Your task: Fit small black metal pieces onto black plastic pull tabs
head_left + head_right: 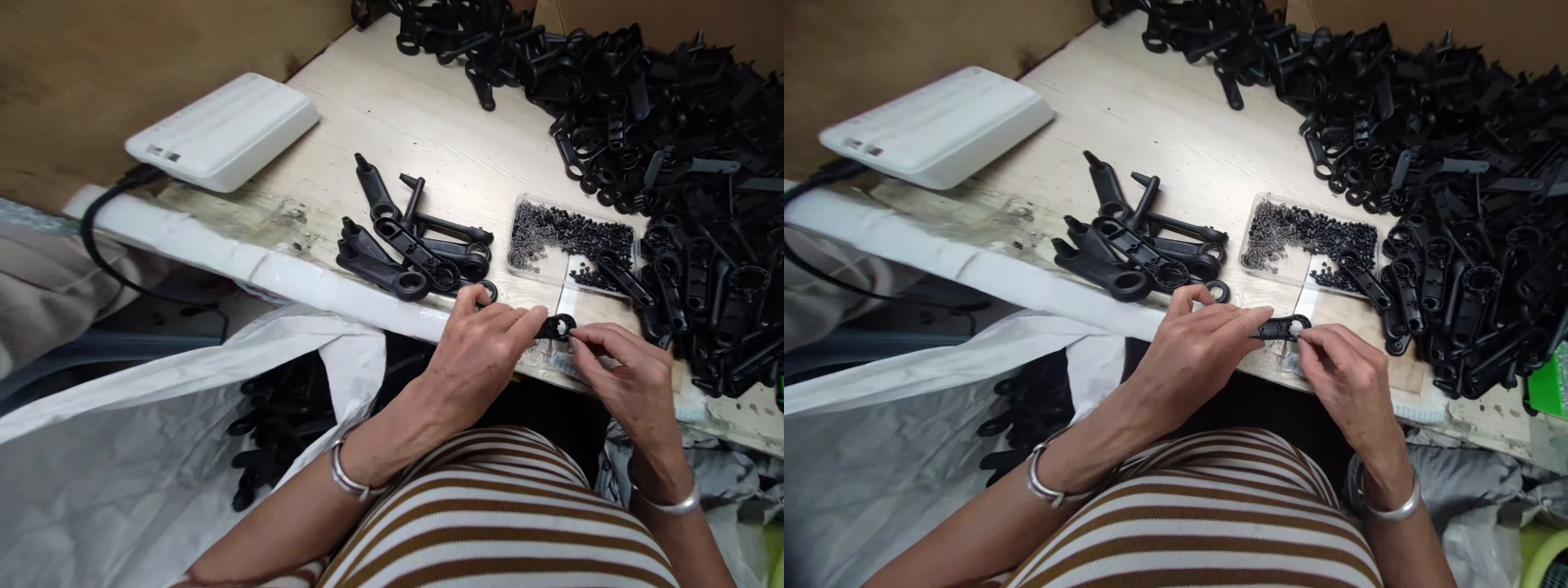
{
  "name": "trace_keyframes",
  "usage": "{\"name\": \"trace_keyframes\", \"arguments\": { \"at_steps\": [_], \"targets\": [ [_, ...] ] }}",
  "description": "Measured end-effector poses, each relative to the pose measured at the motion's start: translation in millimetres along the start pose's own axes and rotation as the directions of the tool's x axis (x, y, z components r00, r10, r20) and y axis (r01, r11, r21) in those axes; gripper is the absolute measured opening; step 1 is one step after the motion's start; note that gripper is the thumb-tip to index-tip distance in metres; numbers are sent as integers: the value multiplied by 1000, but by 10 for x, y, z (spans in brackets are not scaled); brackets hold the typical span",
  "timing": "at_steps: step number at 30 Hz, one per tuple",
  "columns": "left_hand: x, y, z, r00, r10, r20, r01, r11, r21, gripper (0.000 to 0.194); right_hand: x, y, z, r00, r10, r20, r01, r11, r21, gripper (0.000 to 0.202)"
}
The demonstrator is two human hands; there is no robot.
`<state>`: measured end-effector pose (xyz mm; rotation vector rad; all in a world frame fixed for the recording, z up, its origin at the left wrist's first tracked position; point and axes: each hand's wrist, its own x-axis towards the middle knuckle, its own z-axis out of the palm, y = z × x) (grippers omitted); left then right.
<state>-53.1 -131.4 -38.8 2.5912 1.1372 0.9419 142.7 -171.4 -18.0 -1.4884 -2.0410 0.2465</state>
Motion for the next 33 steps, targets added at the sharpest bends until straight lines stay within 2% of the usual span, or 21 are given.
{"name": "trace_keyframes", "arguments": {
  "at_steps": [8, 15, 21, 26, 33],
  "targets": [
    [-9, -2, 8, 1000, 5, 14, -5, 1000, -7, 21, 79, -43, -10, 993, -70, 96, 73, 997, -29, 11],
    [-3, -5, 20, 1000, 7, 2, -7, 1000, -17, 18, 142, -37, -44, 977, -113, 179, 138, 981, -136, 9],
    [-12, -8, 37, 1000, 5, -4, -5, 1000, -23, 17, 199, -136, -67, 946, -89, 313, 165, 960, -227, 11],
    [-10, -6, 30, 1000, 10, 8, -10, 999, -35, 15, 180, -243, -21, 953, -44, 300, 156, 921, -358, 17],
    [-8, -3, -4, 999, 18, 34, -17, 1000, -26, 15, 146, -121, -52, 966, 36, 255, 1, 989, -145, 11]
  ]
}}
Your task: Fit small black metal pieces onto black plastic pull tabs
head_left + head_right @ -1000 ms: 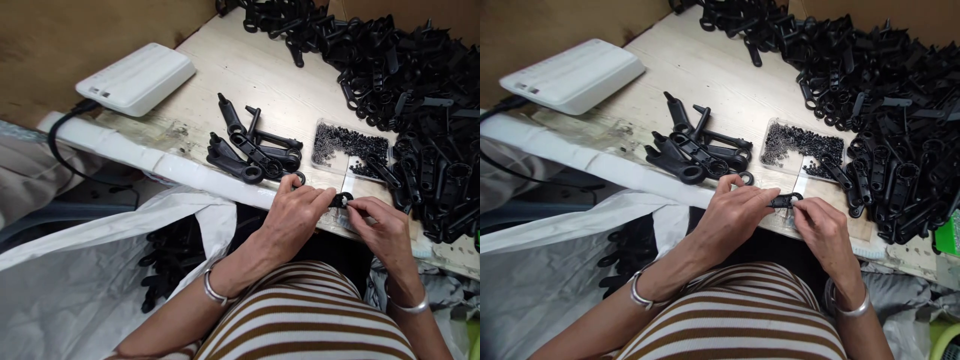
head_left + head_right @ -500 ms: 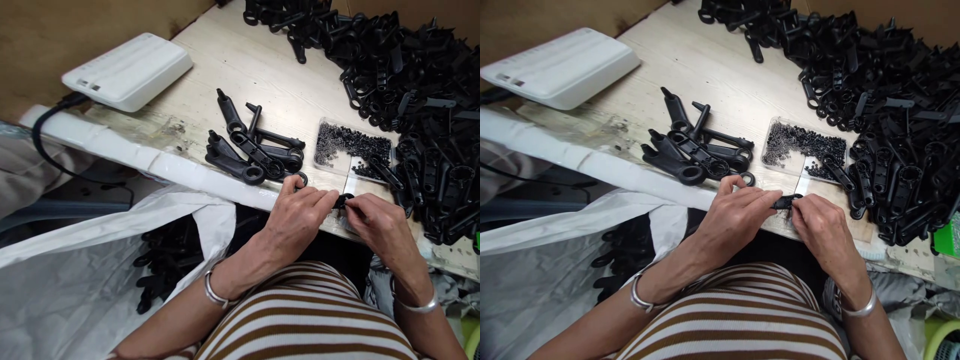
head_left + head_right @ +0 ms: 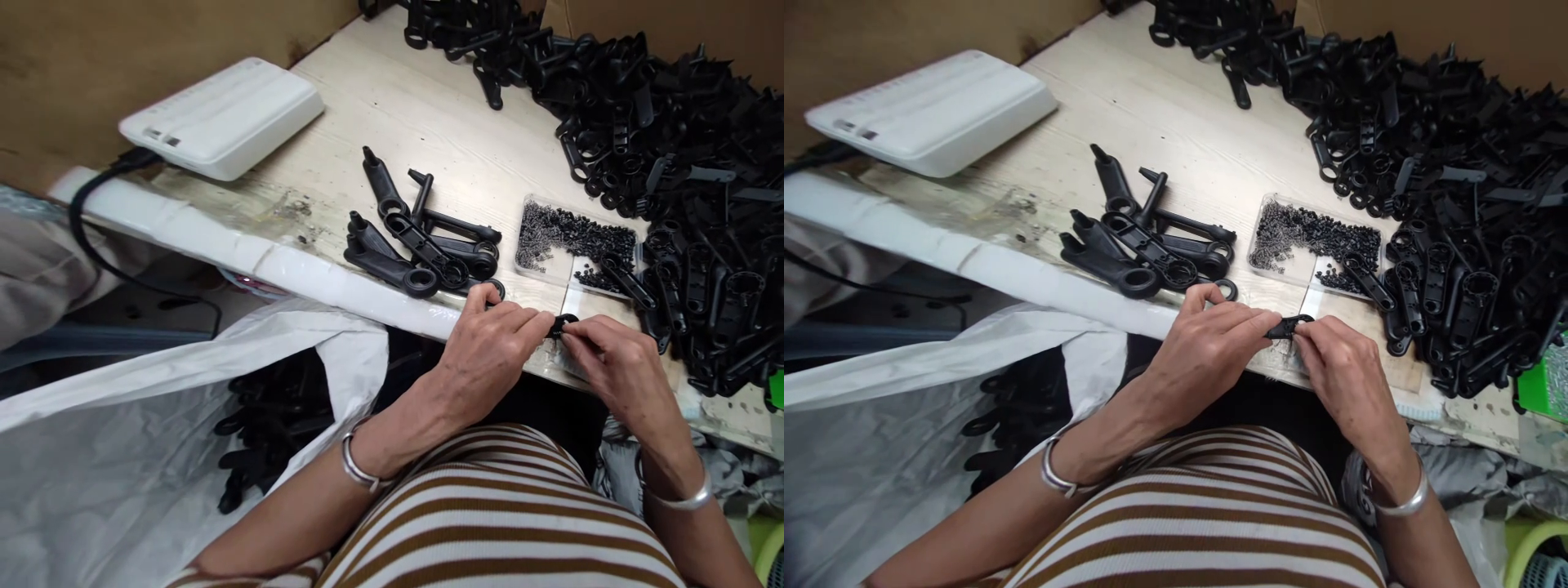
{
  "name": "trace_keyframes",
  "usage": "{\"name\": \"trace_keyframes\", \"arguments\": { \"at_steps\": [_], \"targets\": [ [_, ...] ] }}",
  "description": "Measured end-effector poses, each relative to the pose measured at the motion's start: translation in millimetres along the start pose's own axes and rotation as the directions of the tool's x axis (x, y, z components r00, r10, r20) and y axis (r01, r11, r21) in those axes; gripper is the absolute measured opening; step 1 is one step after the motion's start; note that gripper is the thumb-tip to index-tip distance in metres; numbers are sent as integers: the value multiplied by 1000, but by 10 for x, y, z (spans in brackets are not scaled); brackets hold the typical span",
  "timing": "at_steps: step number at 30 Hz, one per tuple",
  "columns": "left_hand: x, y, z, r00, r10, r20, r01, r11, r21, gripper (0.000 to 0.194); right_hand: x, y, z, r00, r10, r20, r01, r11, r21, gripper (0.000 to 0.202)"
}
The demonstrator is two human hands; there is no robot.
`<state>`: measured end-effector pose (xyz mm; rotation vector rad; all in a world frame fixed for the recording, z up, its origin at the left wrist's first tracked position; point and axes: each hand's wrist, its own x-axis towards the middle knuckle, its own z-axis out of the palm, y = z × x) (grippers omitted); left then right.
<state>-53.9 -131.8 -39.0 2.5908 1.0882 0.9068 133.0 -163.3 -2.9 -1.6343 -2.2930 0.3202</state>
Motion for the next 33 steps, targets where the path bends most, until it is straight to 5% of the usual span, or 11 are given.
{"name": "trace_keyframes", "arguments": {
  "at_steps": [12, 16, 20, 23, 27, 33],
  "targets": [
    [-6, -4, 18, 1000, -2, 11, 2, 1000, 7, 16, -31, 127, 64, 978, 188, -93, -166, 965, 204, 12],
    [-10, 11, -11, 998, 17, -67, -17, 1000, -1, 13, -99, 210, 50, 948, 263, -176, -219, 947, 234, 13],
    [39, 13, -53, 954, 234, -189, -193, 958, 214, 19, -164, 253, 42, 917, 276, -287, -229, 955, 187, 12],
    [112, -25, -62, 902, 420, -104, -353, 853, 384, 19, -198, 265, 73, 923, 214, -321, -176, 974, 145, 10],
    [195, -83, -90, 881, 472, -3, -402, 753, 521, 21, -230, 292, 125, 928, 162, -336, -123, 983, 136, 9],
    [194, -94, -159, 858, 514, 1, -412, 686, 599, 23, -245, 337, 176, 929, 131, -346, -90, 987, 132, 8]
  ]
}}
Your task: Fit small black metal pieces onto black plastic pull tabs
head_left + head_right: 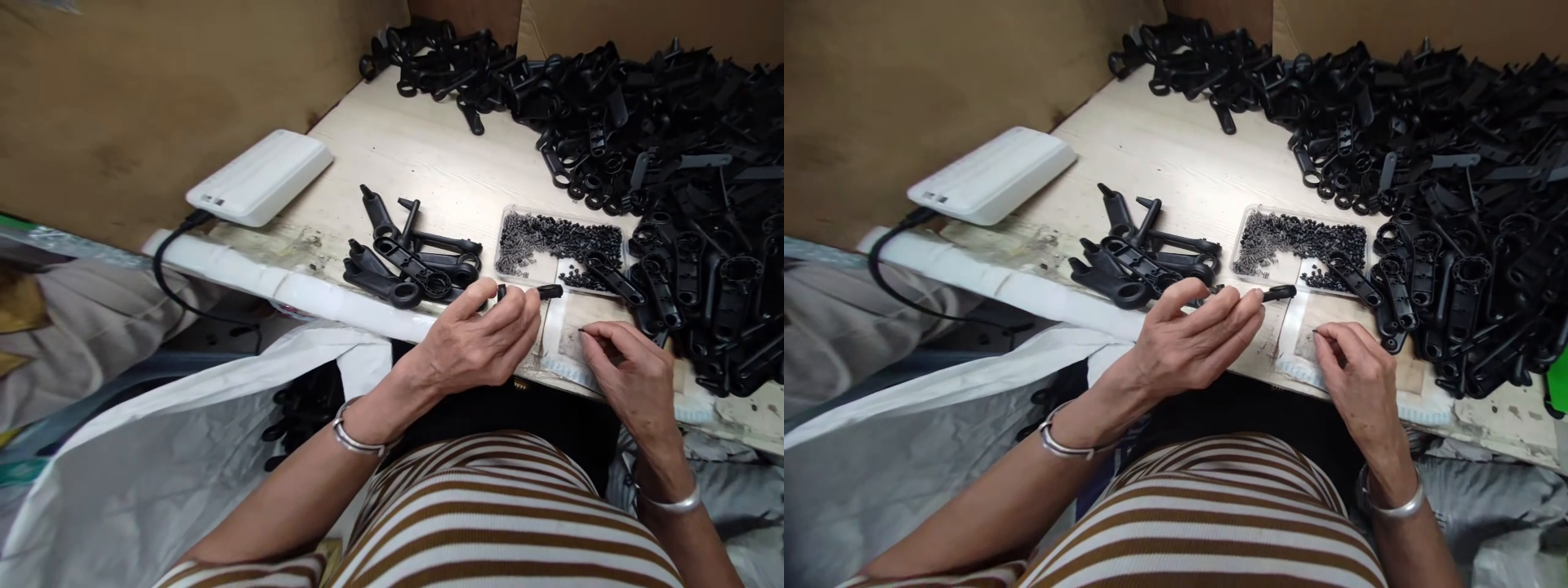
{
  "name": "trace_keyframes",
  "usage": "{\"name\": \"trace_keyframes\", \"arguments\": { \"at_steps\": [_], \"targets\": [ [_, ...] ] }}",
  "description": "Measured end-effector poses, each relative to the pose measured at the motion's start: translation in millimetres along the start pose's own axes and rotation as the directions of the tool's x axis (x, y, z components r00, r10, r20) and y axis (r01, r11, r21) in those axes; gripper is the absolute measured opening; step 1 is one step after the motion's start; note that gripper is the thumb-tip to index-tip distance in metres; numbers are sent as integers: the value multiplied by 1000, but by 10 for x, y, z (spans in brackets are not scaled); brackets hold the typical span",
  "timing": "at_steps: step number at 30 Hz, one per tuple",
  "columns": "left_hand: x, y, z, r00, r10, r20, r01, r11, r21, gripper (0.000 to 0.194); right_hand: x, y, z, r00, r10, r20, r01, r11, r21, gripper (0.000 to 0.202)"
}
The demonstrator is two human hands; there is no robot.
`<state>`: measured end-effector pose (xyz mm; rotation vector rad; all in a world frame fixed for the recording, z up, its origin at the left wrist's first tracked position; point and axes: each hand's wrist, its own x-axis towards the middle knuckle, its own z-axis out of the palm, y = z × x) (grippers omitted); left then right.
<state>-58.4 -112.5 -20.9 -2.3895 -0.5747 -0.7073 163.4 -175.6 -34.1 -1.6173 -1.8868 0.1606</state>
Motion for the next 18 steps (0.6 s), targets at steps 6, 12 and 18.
{"name": "trace_keyframes", "arguments": {
  "at_steps": [6, 12, 18],
  "targets": [
    [4, 10, 29, 993, 119, 29, -116, 990, -74, 22, -16, 5, 29, 1000, 13, 3, -14, 1000, 27, 7],
    [-40, -27, 75, 1000, -10, 17, 13, 970, -243, 19, -27, 16, 31, 999, 41, -1, -41, 998, 48, 9],
    [-112, -88, 19, 939, -344, -23, 296, 838, -458, 20, -32, 34, 33, 998, 60, -4, -59, 997, 57, 8]
  ]
}}
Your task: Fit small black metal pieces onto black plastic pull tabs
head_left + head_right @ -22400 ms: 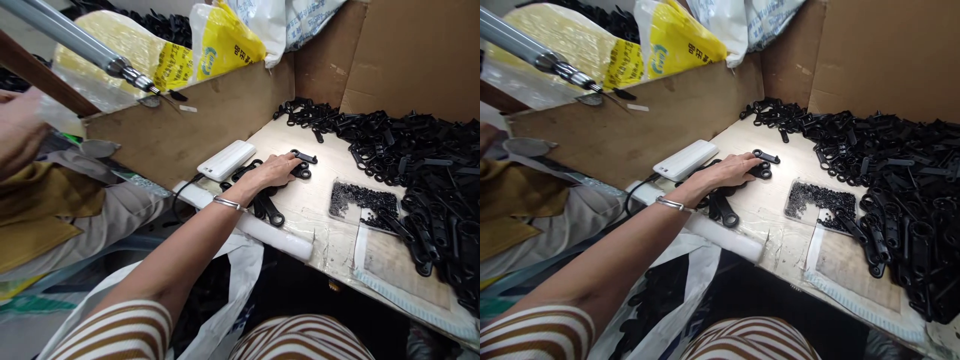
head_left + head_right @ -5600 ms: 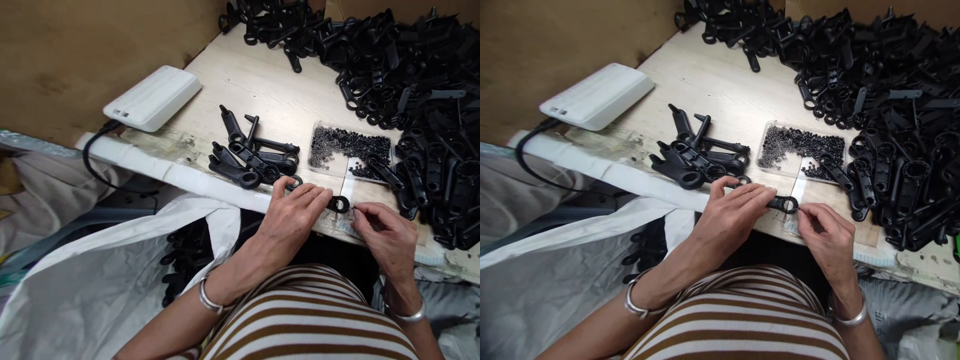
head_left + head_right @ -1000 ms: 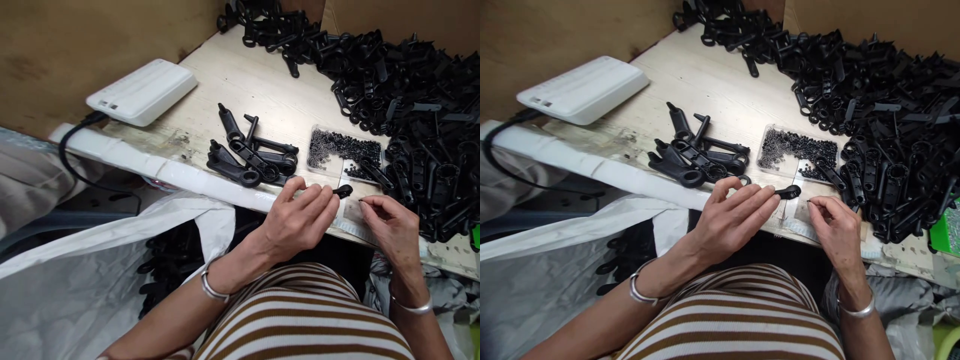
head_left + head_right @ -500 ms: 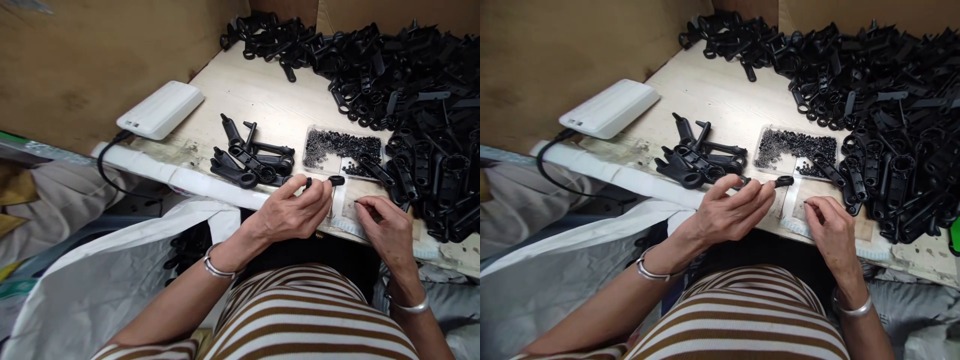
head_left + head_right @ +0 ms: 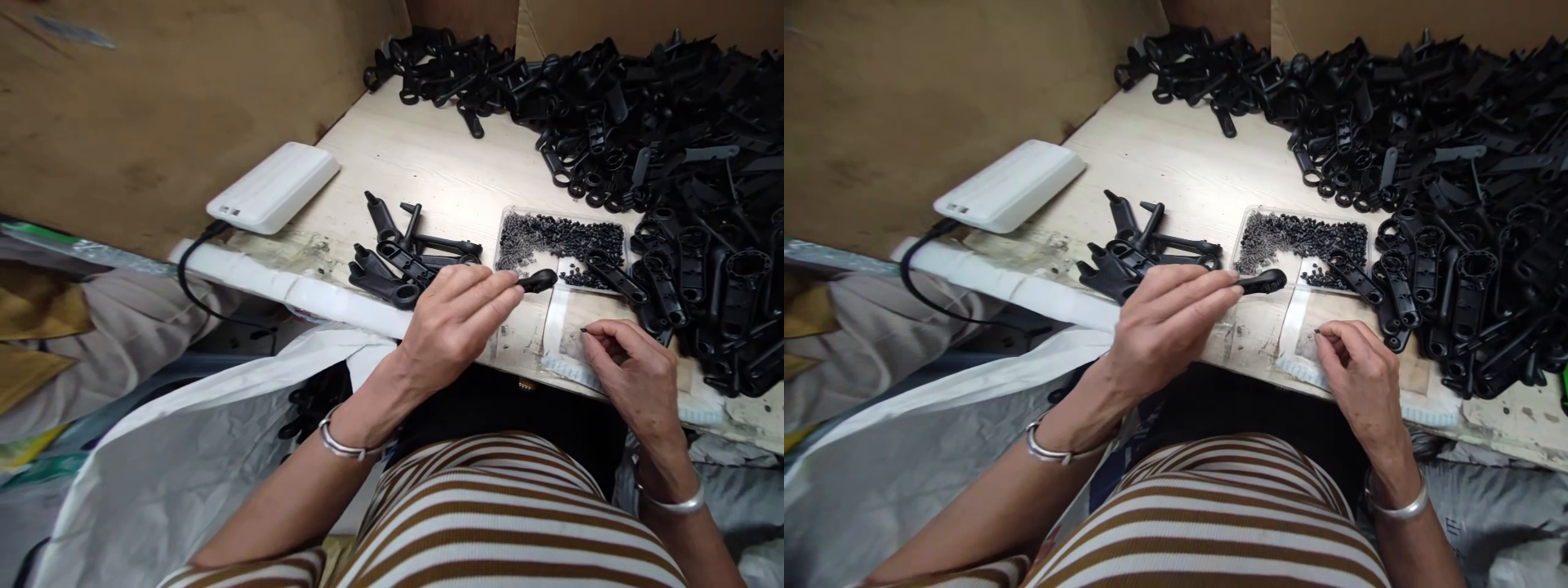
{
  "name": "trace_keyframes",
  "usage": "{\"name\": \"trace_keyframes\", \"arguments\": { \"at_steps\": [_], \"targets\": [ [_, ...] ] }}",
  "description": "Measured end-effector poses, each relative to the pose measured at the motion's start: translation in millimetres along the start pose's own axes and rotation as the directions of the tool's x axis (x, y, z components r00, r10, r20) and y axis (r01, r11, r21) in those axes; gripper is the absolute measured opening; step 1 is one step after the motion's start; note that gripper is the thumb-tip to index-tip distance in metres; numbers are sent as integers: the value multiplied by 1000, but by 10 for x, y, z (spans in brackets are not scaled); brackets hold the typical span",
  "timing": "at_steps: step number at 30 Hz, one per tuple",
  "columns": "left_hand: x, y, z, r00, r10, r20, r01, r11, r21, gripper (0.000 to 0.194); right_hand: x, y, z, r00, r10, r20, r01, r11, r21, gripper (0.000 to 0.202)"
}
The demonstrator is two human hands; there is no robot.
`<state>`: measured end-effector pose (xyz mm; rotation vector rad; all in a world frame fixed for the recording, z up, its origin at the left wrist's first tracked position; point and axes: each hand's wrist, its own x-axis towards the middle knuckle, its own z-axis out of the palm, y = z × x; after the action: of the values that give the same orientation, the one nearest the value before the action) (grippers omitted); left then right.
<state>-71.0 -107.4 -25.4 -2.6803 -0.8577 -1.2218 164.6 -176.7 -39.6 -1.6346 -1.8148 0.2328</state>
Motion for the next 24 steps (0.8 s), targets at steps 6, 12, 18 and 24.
{"name": "trace_keyframes", "arguments": {
  "at_steps": [6, 12, 18, 24],
  "targets": [
    [25, 199, 91, 967, -210, 143, 236, 951, -201, 12, 5, 28, -75, 994, 91, -55, -90, 996, 11, 11],
    [80, 192, 101, 928, -134, 349, 216, 954, -209, 16, -35, 89, -123, 990, 115, -78, -116, 993, -2, 11],
    [70, -7, -177, 876, -164, 453, 183, 983, 2, 20, -44, 125, -104, 987, 124, -99, -123, 992, 14, 10],
    [37, 6, -26, 785, -122, 607, 139, 990, 19, 24, -44, 103, -123, 987, 135, -86, -134, 991, 17, 10]
  ]
}}
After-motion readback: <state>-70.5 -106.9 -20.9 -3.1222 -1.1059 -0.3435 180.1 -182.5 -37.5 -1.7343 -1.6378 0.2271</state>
